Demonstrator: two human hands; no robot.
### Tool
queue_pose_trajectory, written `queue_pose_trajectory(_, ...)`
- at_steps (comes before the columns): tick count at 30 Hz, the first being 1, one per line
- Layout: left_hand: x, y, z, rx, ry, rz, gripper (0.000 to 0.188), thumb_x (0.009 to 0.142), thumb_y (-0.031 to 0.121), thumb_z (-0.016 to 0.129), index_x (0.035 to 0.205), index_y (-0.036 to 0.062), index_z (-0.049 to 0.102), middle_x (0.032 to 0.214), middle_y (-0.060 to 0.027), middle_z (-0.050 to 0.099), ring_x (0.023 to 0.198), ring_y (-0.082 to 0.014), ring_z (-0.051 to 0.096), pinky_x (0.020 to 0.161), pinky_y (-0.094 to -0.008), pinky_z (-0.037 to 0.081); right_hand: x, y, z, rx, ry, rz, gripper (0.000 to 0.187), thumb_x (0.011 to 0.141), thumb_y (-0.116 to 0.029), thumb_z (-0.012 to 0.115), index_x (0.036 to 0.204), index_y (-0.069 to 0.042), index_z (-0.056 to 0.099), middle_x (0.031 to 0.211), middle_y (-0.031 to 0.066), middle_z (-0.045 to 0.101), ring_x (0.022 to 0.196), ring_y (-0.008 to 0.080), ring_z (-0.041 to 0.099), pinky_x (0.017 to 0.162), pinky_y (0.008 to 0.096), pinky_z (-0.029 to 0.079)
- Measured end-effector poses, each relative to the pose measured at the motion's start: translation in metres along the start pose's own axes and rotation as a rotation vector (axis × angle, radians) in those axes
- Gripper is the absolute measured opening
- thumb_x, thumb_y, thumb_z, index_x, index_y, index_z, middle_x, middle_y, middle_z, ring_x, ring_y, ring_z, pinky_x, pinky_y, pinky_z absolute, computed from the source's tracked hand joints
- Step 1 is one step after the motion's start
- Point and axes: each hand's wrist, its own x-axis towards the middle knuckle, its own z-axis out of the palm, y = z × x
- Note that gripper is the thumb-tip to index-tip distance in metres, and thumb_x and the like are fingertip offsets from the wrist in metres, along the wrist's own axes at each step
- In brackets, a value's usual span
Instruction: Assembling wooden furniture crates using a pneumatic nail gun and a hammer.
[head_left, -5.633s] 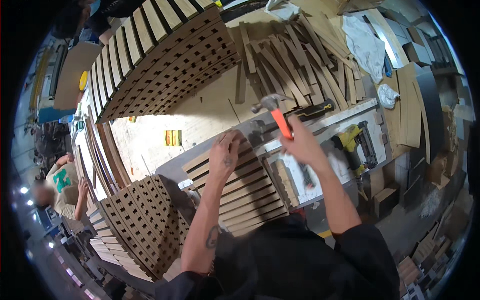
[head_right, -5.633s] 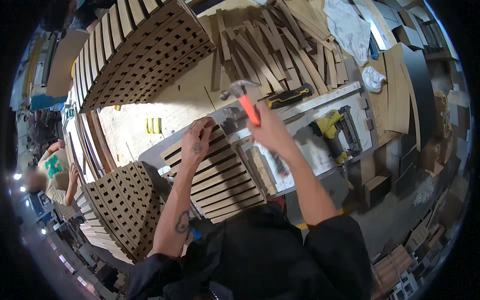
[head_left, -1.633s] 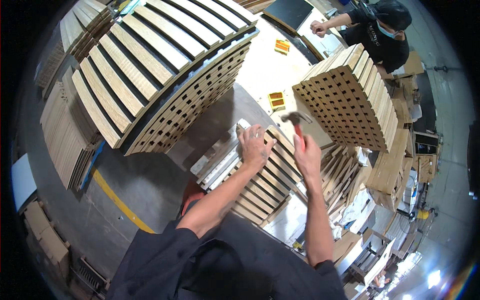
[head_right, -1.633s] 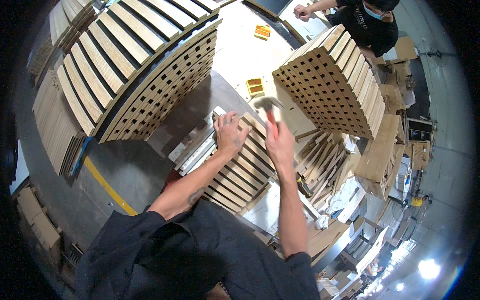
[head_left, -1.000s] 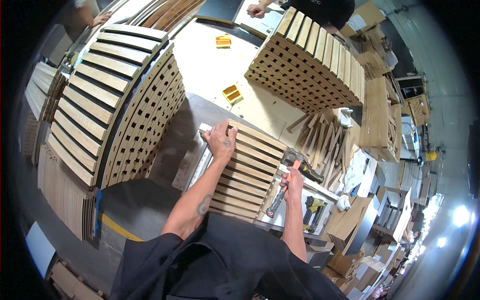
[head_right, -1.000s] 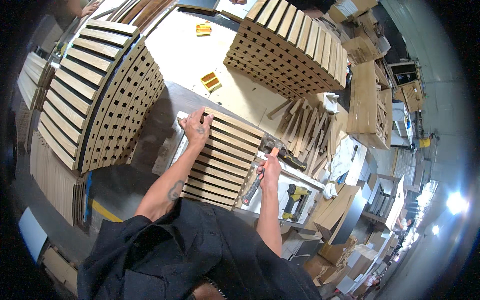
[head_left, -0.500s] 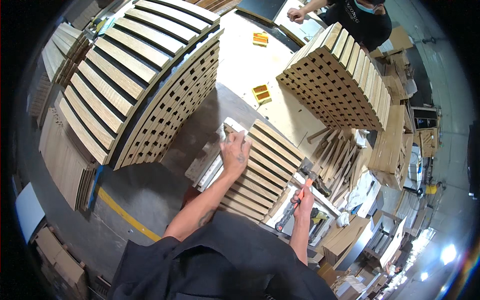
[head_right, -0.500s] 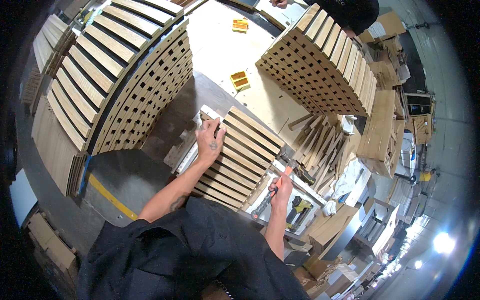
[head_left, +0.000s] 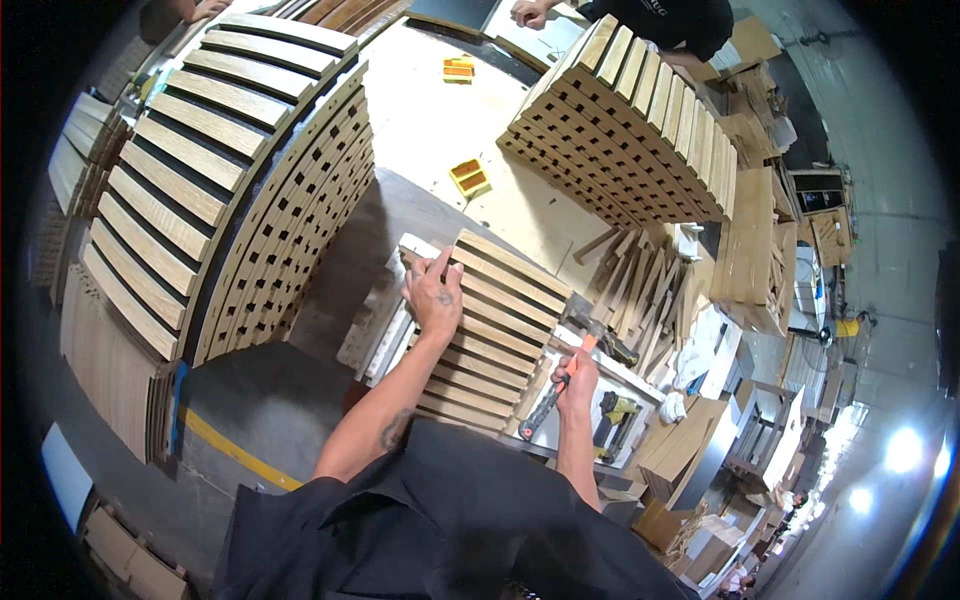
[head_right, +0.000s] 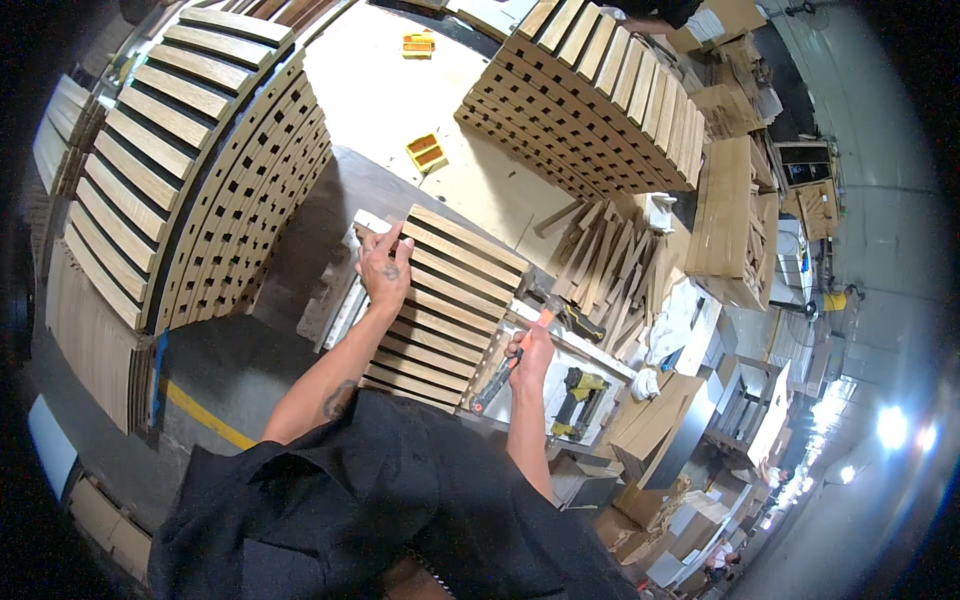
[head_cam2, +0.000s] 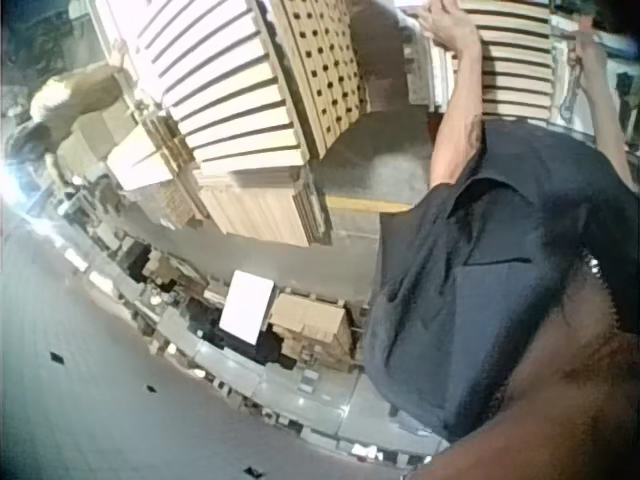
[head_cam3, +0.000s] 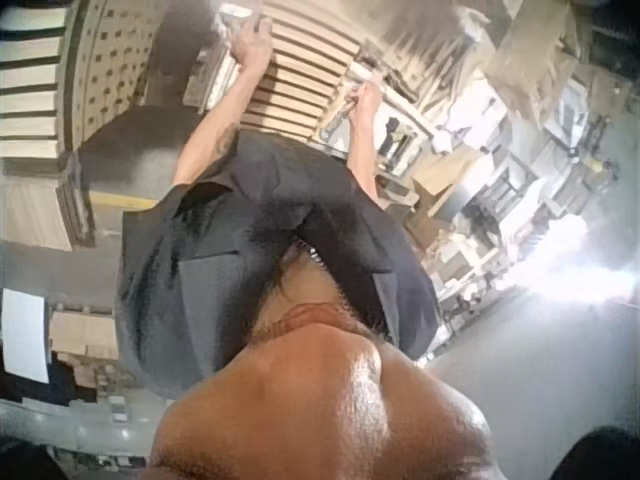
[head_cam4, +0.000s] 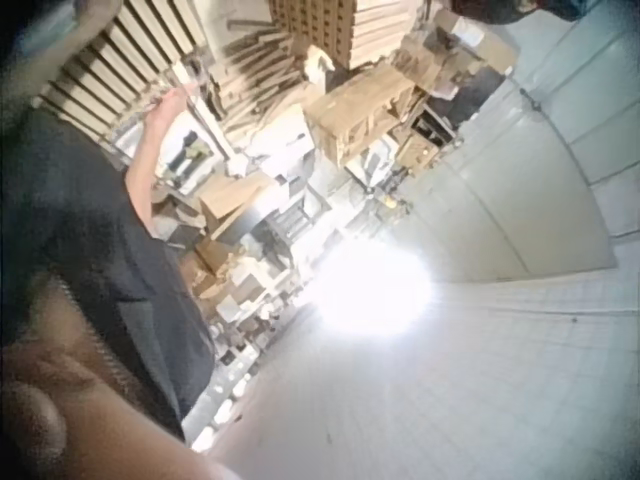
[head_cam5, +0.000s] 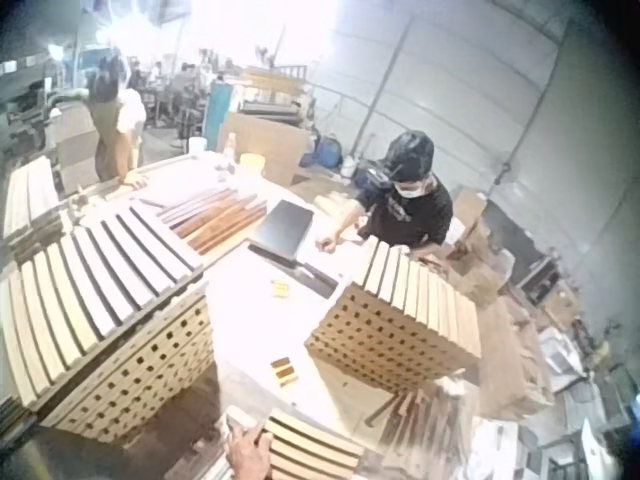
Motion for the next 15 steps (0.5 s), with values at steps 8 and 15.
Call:
queue_pose_trajectory(8, 0.000, 0.001, 0.000, -0.056, -0.037, -0.046, 0.034, 0.089, 0.026, 0.069, 0.122, 0.0217, 0.071, 0.107, -0.0092, 0.058, 0.108, -0.0305, 0.052, 0.099, -0.0494, 0.034, 0.005, -0.001, 0.001, -0.025, -0.041, -0.001, 0.025, 0.103, -0.026, 0.045, 0.107, -0.003, 0.055, 0.068, 0.0070, 0.055, 0.048, 0.0145, 0.050, 0.042, 0.0271, 0.038)
queue_pose_trajectory(15, 0.003, -0.003, -0.005, -0.112, -0.019, -0.030, 0.035, 0.089, 0.026, 0.068, 0.123, 0.0176, 0.071, 0.106, -0.0085, 0.058, 0.109, -0.0290, 0.052, 0.099, -0.0474, 0.032, 0.004, 0.002, 0.005, -0.021, -0.024, 0.016, 0.028, 0.105, -0.029, 0.044, 0.107, -0.003, 0.053, 0.067, 0.0067, 0.055, 0.049, 0.0157, 0.050, 0.043, 0.0287, 0.040)
